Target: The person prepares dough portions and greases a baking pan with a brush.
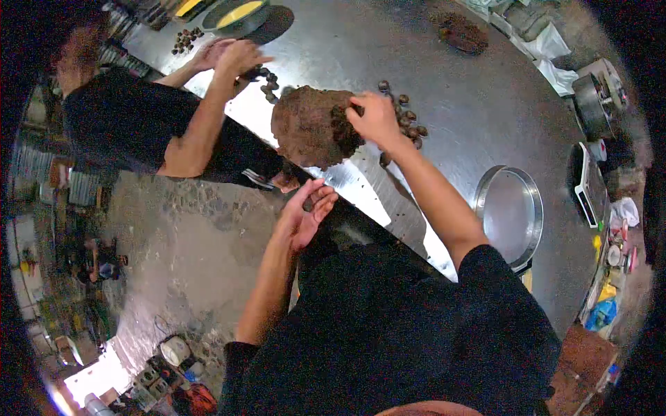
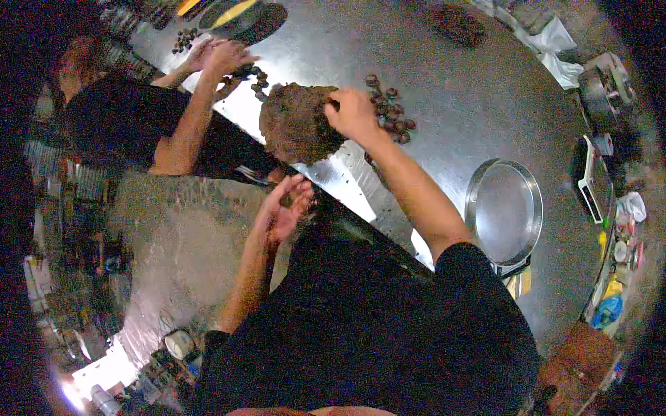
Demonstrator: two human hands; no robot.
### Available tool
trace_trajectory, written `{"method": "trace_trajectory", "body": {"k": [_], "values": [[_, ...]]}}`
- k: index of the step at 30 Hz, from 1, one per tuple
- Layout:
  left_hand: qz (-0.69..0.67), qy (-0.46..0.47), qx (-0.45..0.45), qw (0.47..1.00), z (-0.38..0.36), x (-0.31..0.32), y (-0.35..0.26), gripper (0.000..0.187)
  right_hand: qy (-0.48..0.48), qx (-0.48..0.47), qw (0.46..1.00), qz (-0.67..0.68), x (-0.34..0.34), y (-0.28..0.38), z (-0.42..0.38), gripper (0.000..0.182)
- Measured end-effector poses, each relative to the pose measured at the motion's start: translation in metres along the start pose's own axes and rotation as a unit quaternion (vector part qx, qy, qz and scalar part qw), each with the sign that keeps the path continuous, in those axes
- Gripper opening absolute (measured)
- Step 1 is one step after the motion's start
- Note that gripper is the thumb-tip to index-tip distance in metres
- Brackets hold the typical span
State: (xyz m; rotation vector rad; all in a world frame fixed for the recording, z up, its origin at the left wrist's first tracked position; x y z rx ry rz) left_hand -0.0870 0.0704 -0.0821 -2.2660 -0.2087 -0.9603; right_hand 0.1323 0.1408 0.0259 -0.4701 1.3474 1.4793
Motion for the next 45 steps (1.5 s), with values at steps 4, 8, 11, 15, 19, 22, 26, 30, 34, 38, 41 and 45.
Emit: {"method": "trace_trajectory", "body": {"k": [4, 8, 11, 15, 19, 22, 26, 30, 34, 38, 41, 45], "values": [[-0.063, -0.004, 0.012, 0.998, 0.012, 0.078, -0.015, 0.065, -0.053, -0.076, 0.966, 0.242, -0.057, 0.041, -0.055, 0.038], [0.05, -0.061, 0.073, 0.994, 0.029, 0.117, -0.02, 0.08, -0.059, -0.205, 0.963, 0.164, -0.06, 0.083, -0.121, 0.033], [0.208, -0.059, 0.123, 0.969, 0.049, 0.106, -0.001, 0.061, -0.112, -0.153, 0.981, 0.025, -0.115, 0.072, -0.137, 0.02], [0.203, -0.052, 0.109, 0.972, 0.032, 0.144, 0.028, 0.062, -0.087, -0.057, 0.982, 0.158, -0.175, 0.023, -0.121, 0.019], [0.009, 0.273, 0.012, 0.962, -0.015, 0.256, 0.063, 0.082, -0.247, -0.078, 0.961, 0.098, -0.215, 0.016, -0.12, 0.043], [0.028, 0.316, 0.01, 0.948, -0.034, 0.282, 0.052, 0.089, -0.214, -0.067, 0.969, 0.101, -0.201, 0.021, -0.134, 0.063], [0.076, 0.209, -0.09, 0.971, 0.047, 0.226, 0.088, 0.079, -0.126, -0.226, 0.951, 0.167, -0.204, 0.077, -0.168, 0.072], [0.013, 0.308, -0.021, 0.951, -0.034, 0.302, 0.089, 0.076, -0.21, -0.088, 0.97, 0.089, -0.229, 0.019, -0.12, 0.073], [-0.002, 0.333, -0.057, 0.941, -0.002, 0.269, 0.073, 0.084, -0.065, -0.165, 0.984, 0.028, -0.187, 0.054, -0.165, 0.062], [0.035, 0.228, 0.085, 0.969, 0.018, 0.229, 0.084, 0.093, -0.088, -0.148, 0.977, 0.125, -0.196, 0.043, -0.13, 0.062], [-0.034, 0.338, -0.061, 0.938, -0.052, 0.301, 0.06, 0.092, -0.143, -0.031, 0.985, 0.096, -0.194, 0.009, -0.122, 0.061], [0.369, 0.37, 0.155, 0.838, 0.014, 0.238, 0.065, 0.08, -0.098, -0.202, 0.974, 0.039, -0.184, 0.084, -0.162, 0.06]]}}
Point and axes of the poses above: each hand's wrist, its own z-axis towards the middle knuckle, its own x-axis out of the palm, y = z × x, the point moved 9 cm from there along z, towards the middle knuckle, and after that the axes turned 7 degrees about x, right-handed, at the moved point
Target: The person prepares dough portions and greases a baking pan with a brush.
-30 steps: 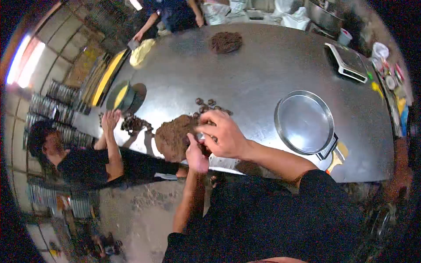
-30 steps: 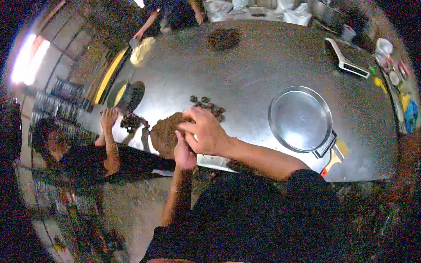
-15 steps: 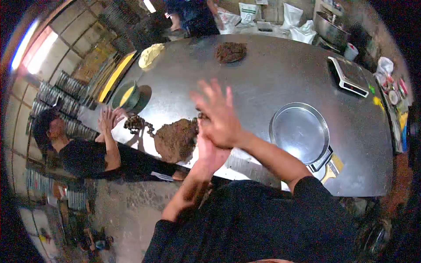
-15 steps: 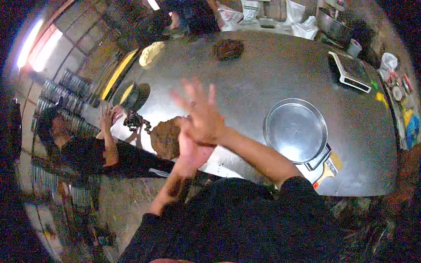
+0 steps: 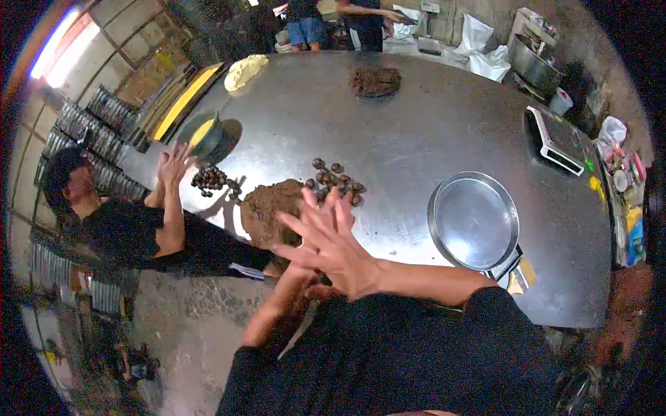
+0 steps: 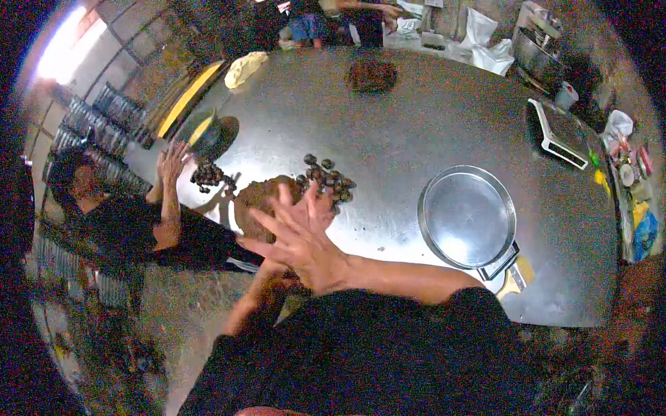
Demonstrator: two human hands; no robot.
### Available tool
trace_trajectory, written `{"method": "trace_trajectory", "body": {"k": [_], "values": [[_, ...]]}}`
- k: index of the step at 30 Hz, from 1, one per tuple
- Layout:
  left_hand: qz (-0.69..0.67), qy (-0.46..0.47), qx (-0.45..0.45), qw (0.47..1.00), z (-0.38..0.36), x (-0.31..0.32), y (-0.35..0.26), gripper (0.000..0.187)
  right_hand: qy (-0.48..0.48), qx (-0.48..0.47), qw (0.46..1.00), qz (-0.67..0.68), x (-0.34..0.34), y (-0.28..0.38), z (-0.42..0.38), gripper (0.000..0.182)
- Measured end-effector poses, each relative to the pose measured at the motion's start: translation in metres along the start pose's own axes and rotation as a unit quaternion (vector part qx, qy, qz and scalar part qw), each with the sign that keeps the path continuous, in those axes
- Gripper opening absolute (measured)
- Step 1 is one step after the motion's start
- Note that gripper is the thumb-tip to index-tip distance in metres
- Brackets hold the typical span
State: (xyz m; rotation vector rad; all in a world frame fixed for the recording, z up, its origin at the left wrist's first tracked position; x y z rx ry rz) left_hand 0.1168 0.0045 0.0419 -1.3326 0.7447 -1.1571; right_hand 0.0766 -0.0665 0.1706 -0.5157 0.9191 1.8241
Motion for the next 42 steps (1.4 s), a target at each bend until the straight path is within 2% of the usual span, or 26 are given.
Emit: {"method": "trace_trajectory", "body": {"k": [1, 2, 4, 5, 7, 8, 9, 10, 12, 13, 15, 17, 19, 21, 23, 25, 26, 27, 28, 29, 31, 32, 36, 39, 40, 42], "values": [[0.157, 0.004, 0.008, 0.988, -0.005, -0.003, 0.01, 0.08, -0.013, -0.004, 1.0, -0.01, 0.003, -0.007, 0.006, 0.06], [-0.086, -0.053, 0.014, 0.995, -0.01, 0.011, -0.009, 0.082, -0.025, -0.007, 0.999, -0.019, 0.006, -0.015, 0.013, 0.06], [-0.414, -0.133, -0.079, 0.897, -0.009, 0.033, -0.042, 0.079, -0.091, 0.179, 0.979, 0.028, -0.011, -0.08, 0.031, 0.06], [-0.465, -0.121, -0.09, 0.872, -0.014, 0.029, -0.047, 0.078, -0.09, 0.183, 0.979, 0.029, -0.01, -0.074, 0.026, 0.06], [-0.412, -0.145, -0.092, 0.895, -0.021, 0.004, -0.044, 0.078, 0.015, 0.133, 0.991, 0.01, 0.011, -0.045, 0.013, 0.064], [-0.433, -0.114, -0.074, 0.891, -0.022, -0.016, -0.013, 0.077, 0.061, 0.039, 0.995, 0.07, 0.024, -0.016, 0.002, 0.065], [-0.443, -0.122, -0.035, 0.888, -0.024, -0.032, 0.027, 0.075, 0.078, 0.048, 0.993, 0.08, 0.037, -0.011, -0.002, 0.065], [-0.417, -0.181, 0.025, 0.89, -0.028, -0.03, 0.033, 0.076, 0.059, 0.112, 0.988, 0.086, 0.04, -0.014, 0.005, 0.061], [-0.147, -0.179, 0.05, 0.972, -0.028, -0.038, 0.01, 0.078, -0.064, 0.135, 0.982, 0.113, 0.037, -0.06, 0.016, 0.05], [-0.427, -0.237, -0.119, 0.864, -0.033, -0.002, -0.008, 0.079, -0.056, 0.148, 0.98, 0.12, 0.047, -0.079, 0.004, 0.05], [-0.396, -0.243, -0.068, 0.883, -0.042, -0.017, -0.032, 0.081, 0.0, 0.072, 0.997, 0.004, 0.065, -0.085, -0.011, 0.043], [-0.394, -0.339, 0.0, 0.855, -0.059, -0.062, -0.013, 0.08, 0.05, 0.245, 0.952, 0.177, 0.081, -0.054, -0.037, 0.034], [-0.365, -0.328, 0.029, 0.871, -0.07, -0.079, 0.0, 0.075, 0.106, 0.284, 0.919, 0.251, 0.105, -0.067, -0.041, 0.031], [-0.226, -0.458, -0.06, 0.858, -0.108, -0.105, 0.02, 0.072, 0.193, 0.417, 0.851, 0.255, 0.125, -0.103, -0.045, 0.028], [-0.219, -0.479, -0.055, 0.848, -0.148, -0.127, 0.04, 0.067, 0.079, 0.313, 0.932, 0.162, 0.139, -0.152, -0.041, 0.032], [-0.163, -0.452, -0.108, 0.871, -0.185, -0.152, 0.07, 0.064, 0.085, 0.298, 0.943, 0.122, 0.155, -0.196, -0.023, 0.036], [-0.026, -0.4, -0.053, 0.915, -0.222, -0.181, 0.108, 0.063, 0.086, 0.305, 0.942, 0.111, 0.149, -0.203, -0.002, 0.034], [-0.024, -0.412, -0.055, 0.909, -0.252, -0.185, 0.118, 0.063, 0.016, 0.276, 0.958, 0.081, 0.15, -0.218, 0.014, 0.03], [-0.021, -0.424, -0.056, 0.904, -0.281, -0.188, 0.129, 0.062, -0.003, 0.309, 0.947, 0.08, 0.147, -0.225, 0.033, 0.028], [-0.152, -0.496, -0.113, 0.847, -0.304, -0.178, 0.126, 0.061, -0.002, 0.311, 0.947, 0.08, 0.158, -0.234, 0.044, 0.028], [-0.122, -0.568, -0.187, 0.793, -0.349, -0.183, 0.139, 0.059, 0.014, 0.258, 0.966, -0.026, 0.18, -0.248, 0.065, 0.032], [-0.14, -0.595, -0.198, 0.766, -0.369, -0.182, 0.139, 0.058, 0.158, 0.248, 0.953, -0.08, 0.216, -0.262, 0.062, 0.036], [-0.174, -0.658, -0.222, 0.698, -0.433, -0.187, 0.141, 0.056, 0.067, 0.285, 0.954, -0.07, 0.229, -0.307, 0.081, 0.034], [-0.164, -0.683, -0.25, 0.666, -0.456, -0.187, 0.134, 0.058, 0.078, 0.24, 0.965, -0.064, 0.266, -0.338, 0.077, 0.032], [-0.162, -0.685, -0.248, 0.665, -0.462, -0.189, 0.132, 0.058, 0.251, 0.282, 0.922, -0.084, 0.283, -0.336, 0.073, 0.029], [-0.172, -0.688, -0.236, 0.664, -0.466, -0.193, 0.132, 0.06, 0.293, 0.284, 0.906, -0.111, 0.281, -0.314, 0.081, 0.028]]}}
Point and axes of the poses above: each hand's wrist, its own z-axis towards the middle knuckle, its own x-axis out of the palm, y = z × x, the point moved 9 cm from there along z, towards the middle knuckle, and after that the axes turned 7 degrees about x, right-handed, at the moved point
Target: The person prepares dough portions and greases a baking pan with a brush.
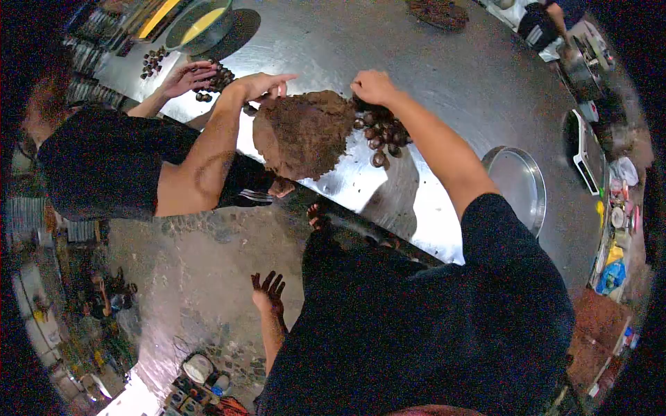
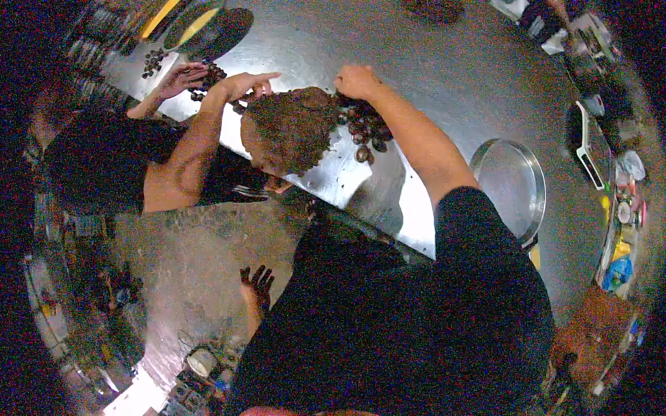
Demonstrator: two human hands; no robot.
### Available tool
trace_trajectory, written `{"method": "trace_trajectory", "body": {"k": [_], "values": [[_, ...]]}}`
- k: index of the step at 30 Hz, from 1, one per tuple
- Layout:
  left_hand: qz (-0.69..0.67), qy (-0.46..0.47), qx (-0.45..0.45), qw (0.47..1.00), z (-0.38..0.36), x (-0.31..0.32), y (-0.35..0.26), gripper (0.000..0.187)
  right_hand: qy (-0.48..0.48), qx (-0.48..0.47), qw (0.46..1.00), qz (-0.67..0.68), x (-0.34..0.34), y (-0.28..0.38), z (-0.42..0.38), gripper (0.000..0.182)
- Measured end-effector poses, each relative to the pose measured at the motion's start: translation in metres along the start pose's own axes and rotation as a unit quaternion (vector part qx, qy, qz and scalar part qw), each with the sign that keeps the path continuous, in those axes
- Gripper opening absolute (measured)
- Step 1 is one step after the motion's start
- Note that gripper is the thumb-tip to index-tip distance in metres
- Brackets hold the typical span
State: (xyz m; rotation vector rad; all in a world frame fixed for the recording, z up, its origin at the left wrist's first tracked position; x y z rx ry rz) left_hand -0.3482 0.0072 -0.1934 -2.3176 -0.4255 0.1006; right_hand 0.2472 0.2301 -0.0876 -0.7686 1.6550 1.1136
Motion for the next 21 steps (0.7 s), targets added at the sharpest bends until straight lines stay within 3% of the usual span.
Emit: {"method": "trace_trajectory", "body": {"k": [1, 2, 3, 5, 7, 9, 16, 19, 21], "values": [[-0.004, -0.001, 0.001, 1.0, 0.0, 0.003, -0.002, 0.06, 0.037, 0.013, 0.998, -0.042, 0.004, 0.004, -0.004, 0.026], [0.011, -0.006, 0.005, 1.0, -0.004, 0.004, -0.005, 0.062, -0.094, -0.063, 0.991, -0.074, -0.018, 0.022, -0.017, 0.023], [0.029, -0.01, 0.009, 1.0, -0.006, 0.003, -0.008, 0.064, -0.092, -0.061, 0.991, -0.073, -0.015, 0.024, -0.015, 0.023], [0.017, 0.015, 0.009, 1.0, -0.004, 0.009, -0.009, 0.064, -0.156, -0.183, 0.968, 0.071, -0.028, 0.056, -0.011, 0.023], [0.009, 0.064, 0.026, 0.998, -0.005, 0.026, -0.014, 0.066, 0.005, -0.155, 0.986, 0.056, 0.003, 0.079, 0.002, 0.023], [0.031, 0.1, 0.051, 0.993, -0.014, 0.049, -0.026, 0.063, 0.089, -0.111, 0.99, -0.005, 0.036, 0.082, 0.012, 0.023], [0.033, 0.144, 0.052, 0.988, -0.034, 0.072, -0.044, 0.057, 0.019, -0.099, 0.992, 0.074, 0.009, 0.084, -0.001, 0.02], [0.021, 0.136, 0.044, 0.99, -0.039, 0.064, -0.038, 0.056, 0.008, -0.07, 0.997, 0.02, 0.015, 0.078, -0.001, 0.022], [0.016, 0.14, 0.044, 0.989, -0.044, 0.066, -0.037, 0.055, -0.006, -0.113, 0.994, 0.007, 0.012, 0.088, -0.015, 0.019]]}}
Point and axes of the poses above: each hand's wrist, its own z-axis towards the middle knuckle, its own x-axis out of the palm, y = z × x, the point moved 9 cm from there along z, towards the middle knuckle, and after that the axes turned 7 degrees about x, right-handed, at the moved point
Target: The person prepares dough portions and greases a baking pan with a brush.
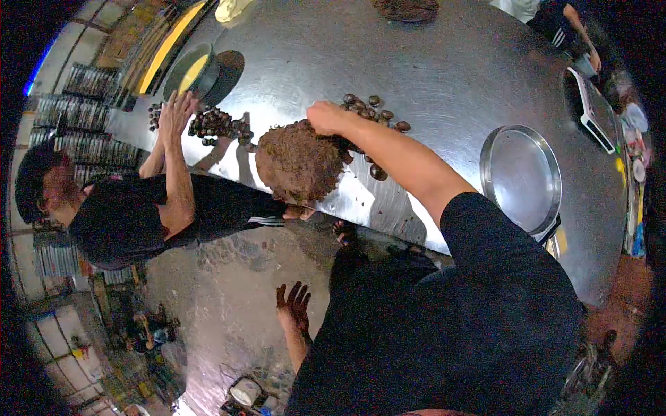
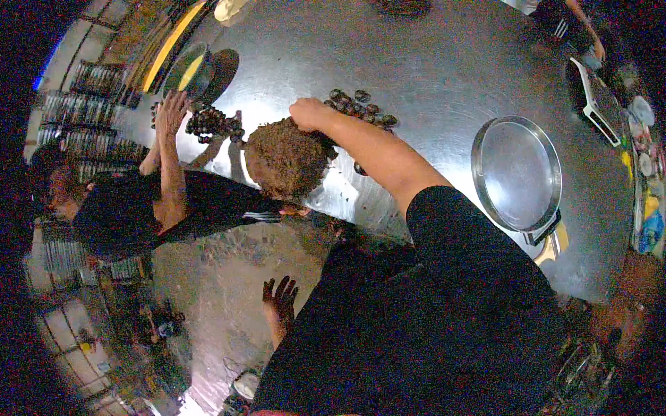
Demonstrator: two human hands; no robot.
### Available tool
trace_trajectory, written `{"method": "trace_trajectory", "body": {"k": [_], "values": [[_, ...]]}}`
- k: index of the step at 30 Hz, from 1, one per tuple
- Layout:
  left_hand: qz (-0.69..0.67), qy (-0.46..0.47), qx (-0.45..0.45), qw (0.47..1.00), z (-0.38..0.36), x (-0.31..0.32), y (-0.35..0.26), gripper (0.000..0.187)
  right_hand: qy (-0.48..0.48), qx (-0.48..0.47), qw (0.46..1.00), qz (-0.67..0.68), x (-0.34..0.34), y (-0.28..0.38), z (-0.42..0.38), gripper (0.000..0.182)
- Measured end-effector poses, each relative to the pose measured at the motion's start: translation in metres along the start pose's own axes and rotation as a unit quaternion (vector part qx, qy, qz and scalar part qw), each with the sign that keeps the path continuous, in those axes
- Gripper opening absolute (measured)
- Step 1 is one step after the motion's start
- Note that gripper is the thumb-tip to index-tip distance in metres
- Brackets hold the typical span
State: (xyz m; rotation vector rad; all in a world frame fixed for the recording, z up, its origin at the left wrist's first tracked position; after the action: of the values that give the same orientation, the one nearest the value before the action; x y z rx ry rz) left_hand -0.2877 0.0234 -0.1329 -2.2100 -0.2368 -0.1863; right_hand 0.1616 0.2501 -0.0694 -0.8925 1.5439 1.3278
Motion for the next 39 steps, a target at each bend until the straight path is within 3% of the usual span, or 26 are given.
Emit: {"method": "trace_trajectory", "body": {"k": [2, 5, 6, 9, 10, 11, 12, 13, 14, 15, 16, 17, 20, 23, 24, 25, 27, 28, 30, 32, 33, 34, 35, 36, 38, 39], "values": [[-0.001, 0.0, -0.014, 1.0, -0.004, 0.013, -0.001, 0.054, -0.015, -0.017, 1.0, -0.02, -0.01, 0.01, -0.014, 0.017], [0.013, 0.044, -0.001, 0.999, -0.005, 0.04, -0.012, 0.052, -0.231, -0.11, 0.963, -0.085, -0.036, 0.033, -0.042, 0.015], [0.013, 0.068, 0.004, 0.998, -0.006, 0.056, -0.018, 0.051, -0.229, -0.107, 0.964, -0.085, -0.039, 0.034, -0.052, 0.015], [0.015, 0.103, 0.012, 0.994, -0.001, 0.102, -0.029, 0.052, -0.36, -0.131, 0.922, 0.052, -0.085, 0.034, -0.096, 0.018], [0.004, 0.126, 0.017, 0.992, 0.001, 0.121, -0.031, 0.053, -0.358, -0.133, 0.923, 0.052, -0.099, 0.042, -0.114, 0.018], [-0.021, 0.154, 0.002, 0.988, -0.001, 0.148, -0.034, 0.055, -0.282, -0.02, 0.934, 0.217, -0.109, 0.03, -0.125, 0.019], [-0.048, 0.181, -0.009, 0.982, -0.006, 0.181, -0.04, 0.057, -0.191, 0.09, 0.904, 0.372, -0.106, 0.021, -0.139, 0.024], [-0.076, 0.222, -0.032, 0.972, -0.013, 0.215, -0.046, 0.06, -0.108, 0.096, 0.898, 0.415, -0.103, 0.03, -0.155, 0.033], [-0.104, 0.263, -0.055, 0.958, -0.02, 0.248, -0.052, 0.063, -0.218, 0.012, 0.883, 0.416, -0.107, 0.04, -0.178, 0.031], [-0.134, 0.298, -0.088, 0.941, -0.025, 0.272, -0.053, 0.068, -0.236, -0.05, 0.881, 0.407, -0.111, 0.054, -0.2, 0.035], [-0.164, 0.334, -0.121, 0.92, -0.033, 0.295, -0.054, 0.073, -0.179, -0.058, 0.868, 0.459, -0.116, 0.068, -0.222, 0.04], [-0.143, 0.314, -0.115, 0.932, -0.045, 0.315, -0.061, 0.073, -0.164, -0.069, 0.863, 0.473, -0.121, 0.08, -0.243, 0.041], [-0.039, 0.286, -0.019, 0.957, -0.047, 0.341, -0.059, 0.069, -0.305, -0.175, 0.905, 0.24, -0.139, 0.098, -0.286, 0.034], [0.11, 0.253, 0.027, 0.961, -0.04, 0.339, -0.041, 0.063, -0.383, -0.093, 0.904, 0.166, -0.194, 0.069, -0.317, 0.008], [0.221, 0.266, 0.082, 0.935, -0.064, 0.351, -0.053, 0.06, -0.356, -0.06, 0.911, 0.201, -0.205, 0.052, -0.319, 0.025], [0.328, 0.269, 0.137, 0.895, -0.087, 0.363, -0.065, 0.057, -0.387, -0.051, 0.898, 0.204, -0.228, 0.046, -0.325, 0.027], [0.178, 0.43, 0.11, 0.878, -0.117, 0.391, -0.041, 0.06, -0.426, -0.048, 0.881, 0.2, -0.247, 0.041, -0.329, 0.032], [-0.117, 0.458, -0.057, 0.879, -0.138, 0.407, -0.03, 0.063, -0.414, -0.027, 0.898, 0.146, -0.242, 0.044, -0.321, 0.041], [-0.156, 0.514, -0.095, 0.838, -0.182, 0.428, -0.065, 0.075, -0.407, -0.011, 0.909, 0.088, -0.237, 0.054, -0.319, 0.052], [-0.171, 0.587, -0.151, 0.777, -0.158, 0.431, -0.052, 0.079, -0.323, -0.113, 0.921, 0.185, -0.219, 0.083, -0.334, 0.061], [-0.172, 0.59, -0.146, 0.775, -0.144, 0.434, -0.038, 0.079, -0.262, -0.167, 0.93, 0.195, -0.212, 0.102, -0.344, 0.061], [-0.097, 0.504, -0.14, 0.847, -0.127, 0.434, -0.017, 0.079, -0.198, -0.215, 0.934, 0.207, -0.21, 0.12, -0.354, 0.062], [-0.021, 0.412, -0.13, 0.902, -0.112, 0.427, -0.004, 0.079, -0.215, -0.204, 0.927, 0.229, -0.224, 0.117, -0.353, 0.07], [-0.022, 0.419, -0.127, 0.899, -0.118, 0.426, 0.0, 0.079, -0.22, -0.205, 0.928, 0.222, -0.232, 0.106, -0.342, 0.07], [-0.112, 0.503, -0.046, 0.856, -0.185, 0.442, -0.049, 0.079, -0.324, -0.101, 0.929, 0.148, -0.252, 0.066, -0.327, 0.074], [-0.164, 0.532, -0.142, 0.819, -0.189, 0.447, -0.057, 0.078, -0.355, -0.066, 0.924, 0.122, -0.255, 0.054, -0.328, 0.077]]}}
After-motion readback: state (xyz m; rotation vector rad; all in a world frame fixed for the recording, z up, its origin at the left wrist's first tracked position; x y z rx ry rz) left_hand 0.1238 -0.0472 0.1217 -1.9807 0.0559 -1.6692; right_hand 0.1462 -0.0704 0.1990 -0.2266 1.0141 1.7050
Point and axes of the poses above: each hand's wrist, its own z-axis towards the middle knuckle, its own x-axis out of the palm, y = z × x, the point moved 9 cm from there along z, towards the middle knuckle, and after that the axes turned 7 degrees about x, right-handed, at the moved point
